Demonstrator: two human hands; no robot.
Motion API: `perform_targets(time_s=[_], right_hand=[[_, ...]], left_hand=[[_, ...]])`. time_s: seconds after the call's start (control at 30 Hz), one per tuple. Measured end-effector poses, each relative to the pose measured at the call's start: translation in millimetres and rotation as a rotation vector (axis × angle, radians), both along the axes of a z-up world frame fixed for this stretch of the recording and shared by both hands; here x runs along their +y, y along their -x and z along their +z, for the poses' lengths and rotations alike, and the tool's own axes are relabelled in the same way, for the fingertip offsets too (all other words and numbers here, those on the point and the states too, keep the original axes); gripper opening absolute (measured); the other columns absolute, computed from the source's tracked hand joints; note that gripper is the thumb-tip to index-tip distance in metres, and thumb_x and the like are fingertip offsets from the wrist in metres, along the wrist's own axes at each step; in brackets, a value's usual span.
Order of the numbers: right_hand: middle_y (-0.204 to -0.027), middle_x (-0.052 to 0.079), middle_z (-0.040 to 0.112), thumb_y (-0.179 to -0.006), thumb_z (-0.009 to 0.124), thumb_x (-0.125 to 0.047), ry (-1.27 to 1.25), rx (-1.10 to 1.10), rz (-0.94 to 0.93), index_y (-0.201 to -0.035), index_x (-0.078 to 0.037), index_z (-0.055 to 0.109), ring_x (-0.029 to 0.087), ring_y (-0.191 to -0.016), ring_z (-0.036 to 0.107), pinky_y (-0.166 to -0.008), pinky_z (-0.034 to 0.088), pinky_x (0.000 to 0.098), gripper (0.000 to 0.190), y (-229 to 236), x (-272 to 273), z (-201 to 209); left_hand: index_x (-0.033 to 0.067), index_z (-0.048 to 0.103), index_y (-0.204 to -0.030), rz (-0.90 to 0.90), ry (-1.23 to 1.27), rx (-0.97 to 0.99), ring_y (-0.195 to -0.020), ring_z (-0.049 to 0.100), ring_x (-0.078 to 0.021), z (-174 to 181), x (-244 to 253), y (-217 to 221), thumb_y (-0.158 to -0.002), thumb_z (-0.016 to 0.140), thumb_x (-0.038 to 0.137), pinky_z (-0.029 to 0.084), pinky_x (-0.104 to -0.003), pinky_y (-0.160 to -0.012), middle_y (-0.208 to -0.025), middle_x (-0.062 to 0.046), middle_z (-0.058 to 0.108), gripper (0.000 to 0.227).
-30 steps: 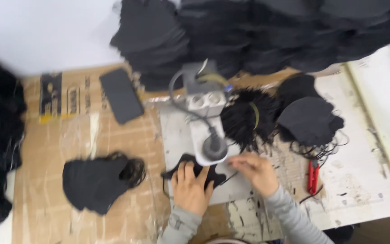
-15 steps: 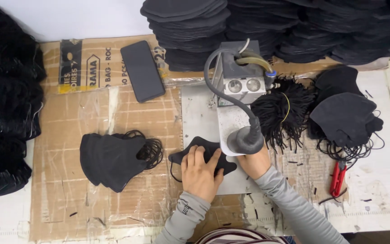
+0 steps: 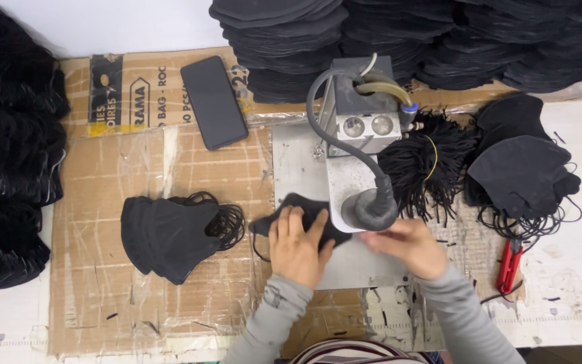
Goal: Using an ultrasonic welding machine and nippers to assemble and trim black face masks in a workshop setting.
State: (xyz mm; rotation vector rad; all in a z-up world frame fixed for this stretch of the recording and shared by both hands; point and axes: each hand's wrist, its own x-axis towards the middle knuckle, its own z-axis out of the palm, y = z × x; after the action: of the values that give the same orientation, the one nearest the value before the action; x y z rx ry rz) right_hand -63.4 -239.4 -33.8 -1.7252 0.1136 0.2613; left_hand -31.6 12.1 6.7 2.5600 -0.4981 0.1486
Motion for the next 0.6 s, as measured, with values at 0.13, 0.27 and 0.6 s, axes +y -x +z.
perform_targets(time_s=[0.13,0.27,0.6], right_hand=[[-0.094,0.014,0.079,-0.091,0.068,-0.004,-0.32,0.012,0.161,-0.113,0.0,0.08,0.018,-0.088,0.073,-0.081,0.057,0.0315,0.025,8.1,-4.2,30.5],[-0.095,0.012,0.079,-0.082,0.077,-0.008,0.308,-0.307,0.041,-0.11,-0.004,0.075,0.021,-0.08,0.075,-0.072,0.058,0.0347,0.028,-7.7,21.8,27.4],[-0.097,0.019,0.073,-0.071,0.078,-0.008,0.731,-0.505,-0.113,-0.099,-0.004,0.072,0.042,-0.088,0.069,-0.076,0.056,0.0473,0.029,-19.8,31.0,-14.8]], left_hand=[[0.015,0.07,-0.129,0.027,-0.001,-0.026,-0.127,0.047,-0.0415,-2.4,-4.0,-15.0,-0.072,0.084,0.031,0.036,-0.053,-0.105,-0.128,-0.02,0.054,0.061],[0.0152,0.07,-0.129,0.029,0.005,-0.041,-0.127,0.047,-0.0412,-3.7,-6.2,-19.3,-0.071,0.085,0.031,0.037,-0.053,-0.105,-0.128,-0.02,0.054,0.062],[0.015,0.07,-0.128,0.049,0.006,-0.048,-0.127,0.047,-0.0393,-5.9,-7.4,-22.0,-0.071,0.085,0.032,0.036,-0.052,-0.105,-0.127,-0.019,0.053,0.062]])
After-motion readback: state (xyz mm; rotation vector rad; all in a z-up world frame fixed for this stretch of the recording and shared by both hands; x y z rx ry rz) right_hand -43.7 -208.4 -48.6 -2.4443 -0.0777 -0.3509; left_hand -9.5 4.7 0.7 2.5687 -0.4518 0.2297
